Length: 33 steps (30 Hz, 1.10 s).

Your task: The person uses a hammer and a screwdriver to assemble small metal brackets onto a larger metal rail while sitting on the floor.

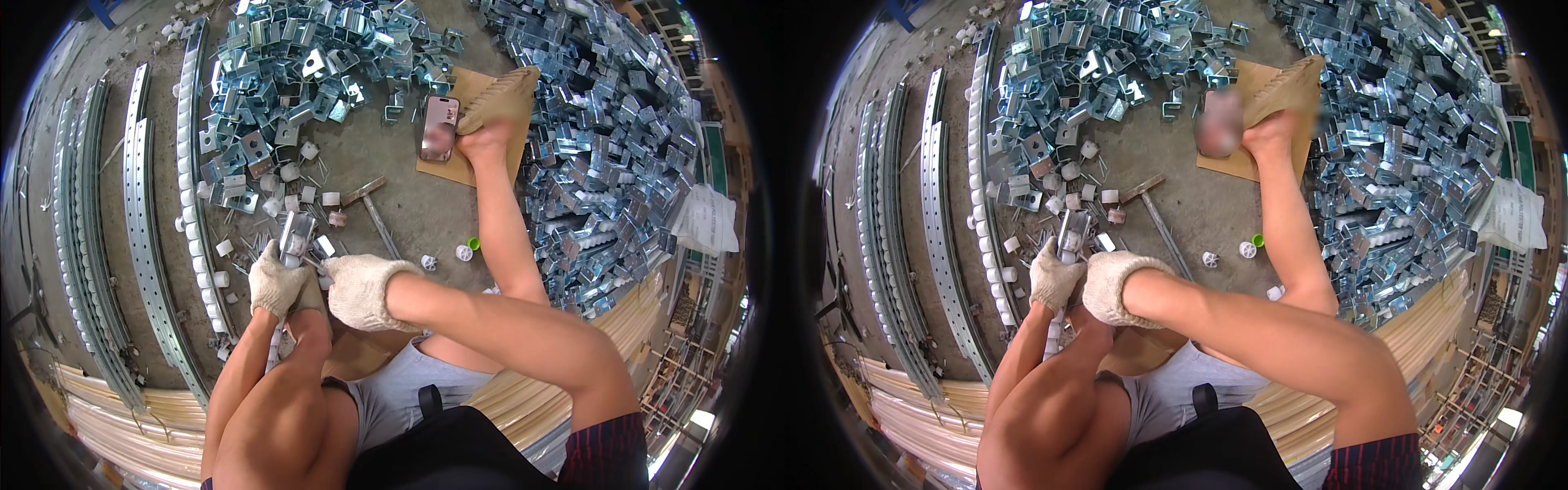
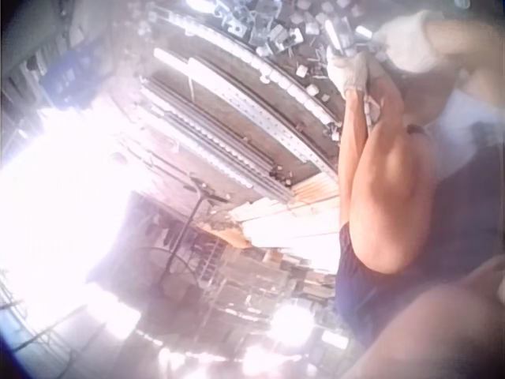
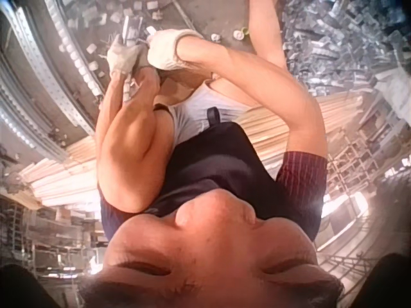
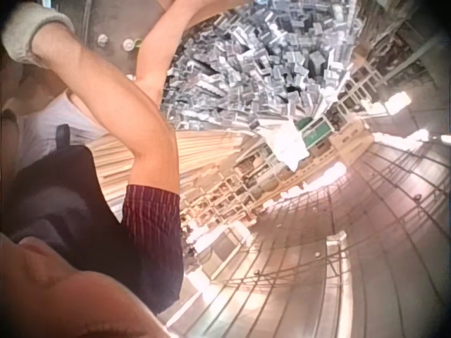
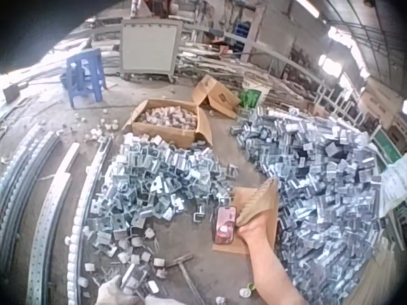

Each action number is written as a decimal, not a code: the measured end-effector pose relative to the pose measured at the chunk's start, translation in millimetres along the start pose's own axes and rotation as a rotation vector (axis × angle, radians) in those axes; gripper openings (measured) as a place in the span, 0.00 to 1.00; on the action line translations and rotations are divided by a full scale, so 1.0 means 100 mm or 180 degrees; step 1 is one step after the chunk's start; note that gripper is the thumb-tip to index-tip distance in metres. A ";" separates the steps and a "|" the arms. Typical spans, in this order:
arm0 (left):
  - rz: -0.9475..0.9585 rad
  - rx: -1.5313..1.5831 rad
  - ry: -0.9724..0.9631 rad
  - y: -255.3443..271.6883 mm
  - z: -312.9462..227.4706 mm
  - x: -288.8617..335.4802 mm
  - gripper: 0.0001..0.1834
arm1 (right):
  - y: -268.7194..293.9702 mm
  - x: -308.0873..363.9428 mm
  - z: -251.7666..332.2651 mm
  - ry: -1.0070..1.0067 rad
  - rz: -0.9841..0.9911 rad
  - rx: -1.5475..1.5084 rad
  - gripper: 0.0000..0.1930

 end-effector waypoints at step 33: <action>0.0666 0.0661 0.0100 -0.03 0.22 -0.21 0.34 | -1.64 -0.29 -0.62 0.1121 -0.3197 -0.1596 0.28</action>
Point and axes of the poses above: each hand's wrist, its own x-axis away from the middle knuckle, its own y-axis out of the back of the hand, z = x × y, the point moved 5 cm from there along -x, towards the middle knuckle, and after that the axes turned 6 degrees about y, right-handed, at the moved point
